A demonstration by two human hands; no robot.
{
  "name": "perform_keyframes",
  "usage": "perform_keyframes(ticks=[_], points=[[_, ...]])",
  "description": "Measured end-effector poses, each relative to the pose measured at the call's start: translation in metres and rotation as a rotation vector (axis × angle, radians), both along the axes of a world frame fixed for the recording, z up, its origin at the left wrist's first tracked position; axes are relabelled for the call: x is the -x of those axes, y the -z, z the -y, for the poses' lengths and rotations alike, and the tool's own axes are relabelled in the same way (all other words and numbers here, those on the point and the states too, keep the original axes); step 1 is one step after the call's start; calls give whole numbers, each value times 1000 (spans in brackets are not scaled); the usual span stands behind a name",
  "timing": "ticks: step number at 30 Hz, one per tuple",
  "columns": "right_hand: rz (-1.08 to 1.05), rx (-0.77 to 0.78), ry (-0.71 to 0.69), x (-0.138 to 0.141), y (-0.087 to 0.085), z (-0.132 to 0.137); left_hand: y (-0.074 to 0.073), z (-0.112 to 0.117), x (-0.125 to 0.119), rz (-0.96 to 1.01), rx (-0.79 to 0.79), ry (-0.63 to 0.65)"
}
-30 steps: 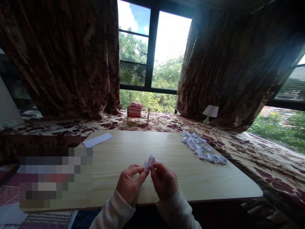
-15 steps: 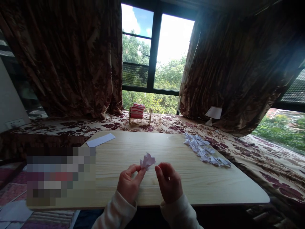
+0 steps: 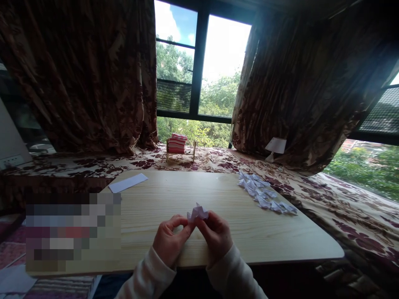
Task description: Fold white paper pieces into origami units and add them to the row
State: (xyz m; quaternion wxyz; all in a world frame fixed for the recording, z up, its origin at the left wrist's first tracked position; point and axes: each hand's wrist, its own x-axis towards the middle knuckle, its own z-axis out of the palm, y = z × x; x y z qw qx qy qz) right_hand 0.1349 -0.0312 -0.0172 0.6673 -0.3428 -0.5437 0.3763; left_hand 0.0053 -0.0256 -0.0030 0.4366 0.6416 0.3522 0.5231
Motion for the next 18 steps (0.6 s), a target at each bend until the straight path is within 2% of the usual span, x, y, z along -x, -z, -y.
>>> perform_keyframes(ticks=[4,10,13,18], points=[[2,13,-12,-2,-1,2,0,0,0,-9,-4,23],[-48,70,-7,0,-4,0,0,-1,1,9,11,-8],[-80,36,62,-2,-3,-1,2,-2,1,21,25,-18],[13,-71,245,-7,1,2,6,-4,1,36,42,-38]])
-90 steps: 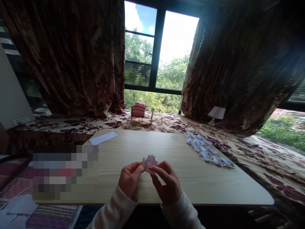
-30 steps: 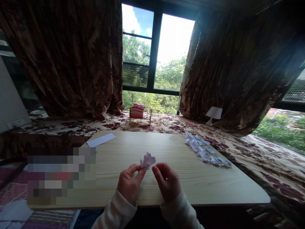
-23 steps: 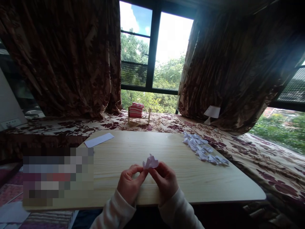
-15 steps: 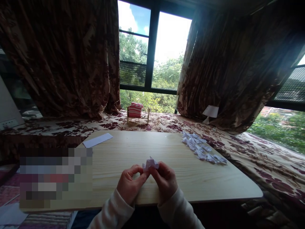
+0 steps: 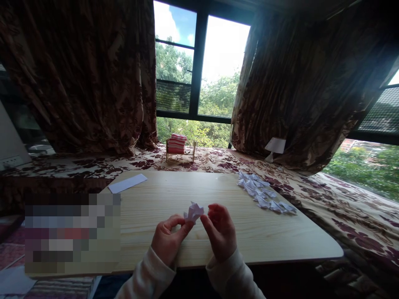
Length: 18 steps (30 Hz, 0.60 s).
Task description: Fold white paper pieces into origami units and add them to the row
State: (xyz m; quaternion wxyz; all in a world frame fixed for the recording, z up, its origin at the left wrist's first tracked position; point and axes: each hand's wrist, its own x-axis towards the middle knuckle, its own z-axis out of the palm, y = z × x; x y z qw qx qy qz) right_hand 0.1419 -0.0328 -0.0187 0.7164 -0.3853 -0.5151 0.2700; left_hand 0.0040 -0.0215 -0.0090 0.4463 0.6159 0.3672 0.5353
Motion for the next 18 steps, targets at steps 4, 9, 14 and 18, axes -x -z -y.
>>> perform_keyframes(ticks=[4,9,14,18], points=[[89,-69,22,2,-2,5,1,0,1,16,4,0],[300,-172,49,12,-3,11,-3,0,0,23,-7,32],[362,-182,99,10,-2,9,-5,0,-2,-16,-21,51],[363,-167,124,7,0,6,-5,1,-1,-57,-19,57]])
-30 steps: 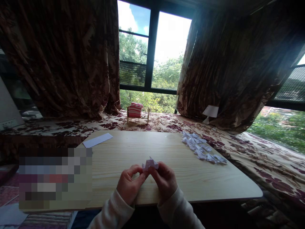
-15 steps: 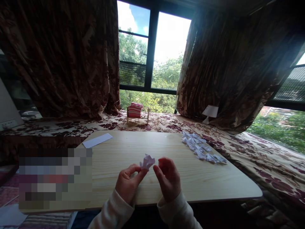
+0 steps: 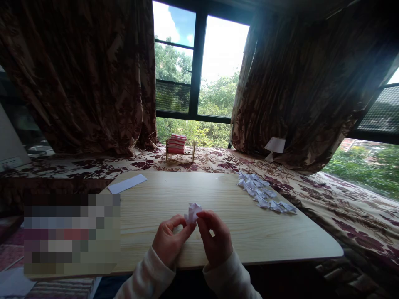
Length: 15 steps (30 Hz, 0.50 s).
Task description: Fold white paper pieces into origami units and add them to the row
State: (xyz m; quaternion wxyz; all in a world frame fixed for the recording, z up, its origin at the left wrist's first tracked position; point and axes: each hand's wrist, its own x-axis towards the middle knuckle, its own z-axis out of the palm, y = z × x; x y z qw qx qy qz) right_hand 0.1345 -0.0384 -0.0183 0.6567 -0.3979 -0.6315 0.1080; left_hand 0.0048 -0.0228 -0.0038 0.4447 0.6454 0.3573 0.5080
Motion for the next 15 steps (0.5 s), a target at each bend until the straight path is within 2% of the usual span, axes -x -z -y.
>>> perform_keyframes(ticks=[5,10,15], points=[[6,69,-3,-1,3,-3,0,0,0,-35,8,19],[49,42,-13,-1,3,-1,-2,1,-1,-55,-1,65],[38,80,54,-2,0,-2,-3,4,-1,-78,-36,57]])
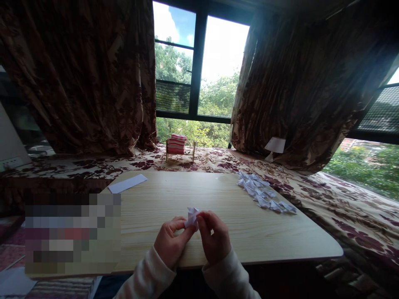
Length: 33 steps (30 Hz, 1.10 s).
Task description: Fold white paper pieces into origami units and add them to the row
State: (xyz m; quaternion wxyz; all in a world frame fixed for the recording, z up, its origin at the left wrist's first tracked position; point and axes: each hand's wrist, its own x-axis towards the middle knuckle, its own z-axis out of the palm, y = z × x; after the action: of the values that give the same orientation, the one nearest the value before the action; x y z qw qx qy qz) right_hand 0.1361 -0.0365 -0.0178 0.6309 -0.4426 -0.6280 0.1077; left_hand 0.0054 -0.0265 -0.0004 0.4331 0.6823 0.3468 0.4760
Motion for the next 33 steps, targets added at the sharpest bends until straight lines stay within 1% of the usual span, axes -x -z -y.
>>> perform_keyframes(ticks=[4,6,8,11,15,18,22,26,30,33], points=[[-142,70,22,-2,-4,-2,3,-1,1,62,29,-58],[-132,106,-11,-2,-6,-1,4,-1,1,108,63,-77],[-89,132,-61,-1,-6,1,4,-2,0,128,77,-70],[-83,148,-108,1,-6,3,3,-2,0,123,57,-45],[-151,184,-147,2,-6,2,2,-2,0,113,19,-30],[-182,212,-181,3,-5,0,4,-3,1,80,-12,-32],[-204,205,-231,3,-5,-1,4,-2,0,22,-47,-39],[-179,188,-204,2,-7,1,2,-2,-1,-1,-55,-48],[-86,139,-130,2,-11,3,1,-1,-1,-6,-60,-27],[-48,135,-87,3,-12,4,1,0,-1,-19,-80,-47]])
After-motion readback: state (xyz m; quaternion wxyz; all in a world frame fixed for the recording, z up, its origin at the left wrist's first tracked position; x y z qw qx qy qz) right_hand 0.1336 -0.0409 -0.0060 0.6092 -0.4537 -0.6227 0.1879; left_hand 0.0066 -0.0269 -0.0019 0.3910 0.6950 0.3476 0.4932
